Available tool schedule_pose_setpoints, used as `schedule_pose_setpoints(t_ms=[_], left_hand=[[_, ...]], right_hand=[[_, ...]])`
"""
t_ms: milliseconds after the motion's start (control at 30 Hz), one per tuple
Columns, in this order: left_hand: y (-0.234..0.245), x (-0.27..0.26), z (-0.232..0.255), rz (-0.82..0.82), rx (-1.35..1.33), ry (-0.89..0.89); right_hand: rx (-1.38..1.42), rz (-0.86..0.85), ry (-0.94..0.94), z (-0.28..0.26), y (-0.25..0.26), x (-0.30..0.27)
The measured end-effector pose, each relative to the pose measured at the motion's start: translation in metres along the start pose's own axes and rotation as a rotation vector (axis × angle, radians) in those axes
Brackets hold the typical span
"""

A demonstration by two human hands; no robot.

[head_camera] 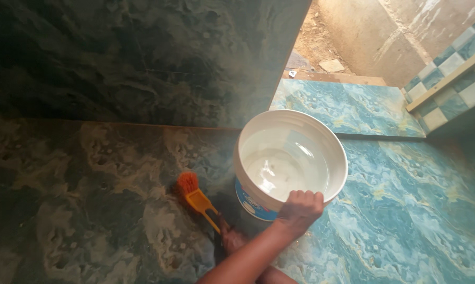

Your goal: The person scrubs the floor and the base of a wall using a brush. They pour water from a bucket onto the tiled surface with a plastic cup and then continue scrubbing the wet tiles with the brush.

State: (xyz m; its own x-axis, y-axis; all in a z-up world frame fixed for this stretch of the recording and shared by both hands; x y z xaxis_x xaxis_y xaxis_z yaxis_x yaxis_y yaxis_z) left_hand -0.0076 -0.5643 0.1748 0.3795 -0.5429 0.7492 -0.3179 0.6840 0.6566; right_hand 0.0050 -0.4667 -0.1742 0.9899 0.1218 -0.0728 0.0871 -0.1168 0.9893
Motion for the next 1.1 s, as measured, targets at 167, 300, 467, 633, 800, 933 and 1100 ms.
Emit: schedule_pose_setpoints(t_ms=[167, 300, 467, 633, 800, 933, 1100], left_hand=[[-0.045, 0.033, 0.030, 0.009, 0.150, 0.069], [-0.063, 0.051, 0.042, -0.009, 0.205, 0.092], [-0.070, 0.060, 0.044, -0.017, 0.198, 0.084], [-0.077, 0.062, 0.045, -0.020, 0.242, 0.081], [-0.094, 0.083, 0.051, 0.001, 0.309, 0.191], [-0.124, 0.105, 0.054, -0.003, 0.347, 0.294], [-0.160, 0.131, 0.052, -0.042, 0.379, 0.399]], right_hand=[[-0.015, 0.033, -0.051, 0.028, 0.010, 0.001], [-0.030, 0.061, -0.092, 0.044, 0.026, 0.000], [-0.045, 0.095, -0.126, 0.048, 0.044, -0.006], [-0.066, 0.146, -0.142, 0.052, 0.061, -0.009], [-0.076, 0.188, -0.139, 0.050, 0.086, -0.015], [0.031, 0.117, -0.196, 0.047, 0.099, -0.020], [0.111, 0.069, -0.246, 0.045, 0.114, -0.024]])
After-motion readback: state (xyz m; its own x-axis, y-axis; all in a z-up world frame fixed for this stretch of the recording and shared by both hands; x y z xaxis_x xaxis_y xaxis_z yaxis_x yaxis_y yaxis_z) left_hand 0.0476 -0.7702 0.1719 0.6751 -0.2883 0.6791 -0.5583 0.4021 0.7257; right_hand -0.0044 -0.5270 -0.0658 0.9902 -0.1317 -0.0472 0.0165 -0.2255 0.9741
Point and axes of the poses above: each hand's wrist, its own x-axis towards the middle knuckle, its own y-axis out of the back of the hand, z = x × y, the point moved 8 cm from there along x, towards the middle knuckle, and after that the axes turned 3 degrees about -y, right-handed, at the moved point
